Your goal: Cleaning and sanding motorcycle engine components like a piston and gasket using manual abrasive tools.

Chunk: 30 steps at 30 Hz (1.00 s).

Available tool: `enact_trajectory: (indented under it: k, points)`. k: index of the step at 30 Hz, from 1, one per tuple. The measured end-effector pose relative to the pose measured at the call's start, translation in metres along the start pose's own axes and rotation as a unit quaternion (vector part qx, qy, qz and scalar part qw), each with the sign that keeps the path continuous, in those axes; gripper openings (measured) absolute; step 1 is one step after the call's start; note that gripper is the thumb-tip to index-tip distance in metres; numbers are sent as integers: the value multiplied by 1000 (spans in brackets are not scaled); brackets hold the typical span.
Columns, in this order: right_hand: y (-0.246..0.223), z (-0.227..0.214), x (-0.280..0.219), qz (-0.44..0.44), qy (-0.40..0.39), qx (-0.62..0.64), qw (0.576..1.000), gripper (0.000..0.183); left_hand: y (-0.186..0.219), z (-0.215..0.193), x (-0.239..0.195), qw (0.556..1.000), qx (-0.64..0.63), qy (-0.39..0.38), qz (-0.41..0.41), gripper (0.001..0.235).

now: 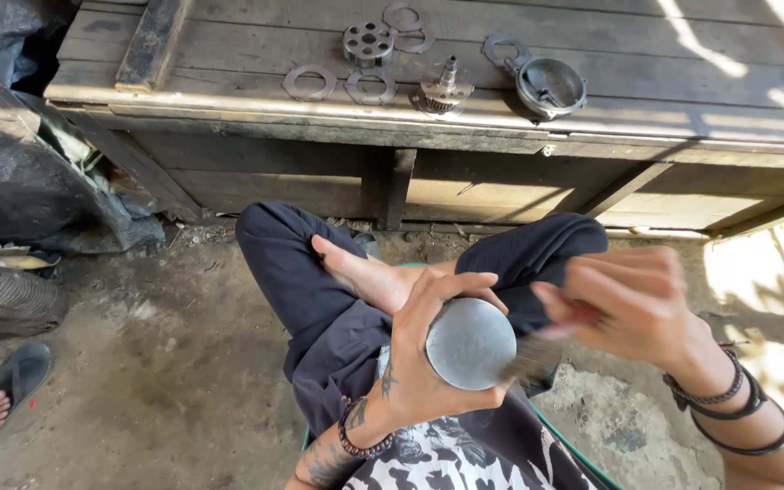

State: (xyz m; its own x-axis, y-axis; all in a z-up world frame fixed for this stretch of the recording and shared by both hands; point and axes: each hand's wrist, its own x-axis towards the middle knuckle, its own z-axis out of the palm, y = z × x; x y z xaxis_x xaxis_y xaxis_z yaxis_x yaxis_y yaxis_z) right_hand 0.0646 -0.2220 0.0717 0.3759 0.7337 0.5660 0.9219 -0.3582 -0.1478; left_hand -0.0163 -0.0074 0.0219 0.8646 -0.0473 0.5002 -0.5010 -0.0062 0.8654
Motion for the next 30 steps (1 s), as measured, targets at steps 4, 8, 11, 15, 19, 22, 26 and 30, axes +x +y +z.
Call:
enact_trajectory:
  k: [4, 8, 11, 15, 19, 22, 26, 30]
  points:
    - [13, 10, -18, -51, 150, 122, 980, 42, 0, 6, 2, 1000, 14, 11, 21, 64]
    - [3, 0, 8, -32, 63, -92, 993, 49, -2, 6, 9, 1000, 16, -15, 22, 50]
    - [4, -1, 16, -22, 101, -57, 993, 42, -6, 10, 10, 999, 23, -13, 32, 52]
    - [23, -2, -3, -111, -38, -195, 974, 41, -3, 10, 6, 999, 21, -13, 33, 52]
    - [65, -21, -79, -111, 227, 4, 968, 50, -3, 12, 4, 999, 8, -10, 43, 59]
    - [64, -14, -95, 151, 405, 120, 894, 49, -4, 11, 7, 999, 11, -16, 43, 59]
    - [1, 1, 0, -82, -47, -171, 981, 50, 0, 7, 4, 999, 12, -43, 26, 71]
    - [-5, -7, 12, -95, 10, -92, 991, 42, 0, 8, 2, 998, 3, -51, 27, 83]
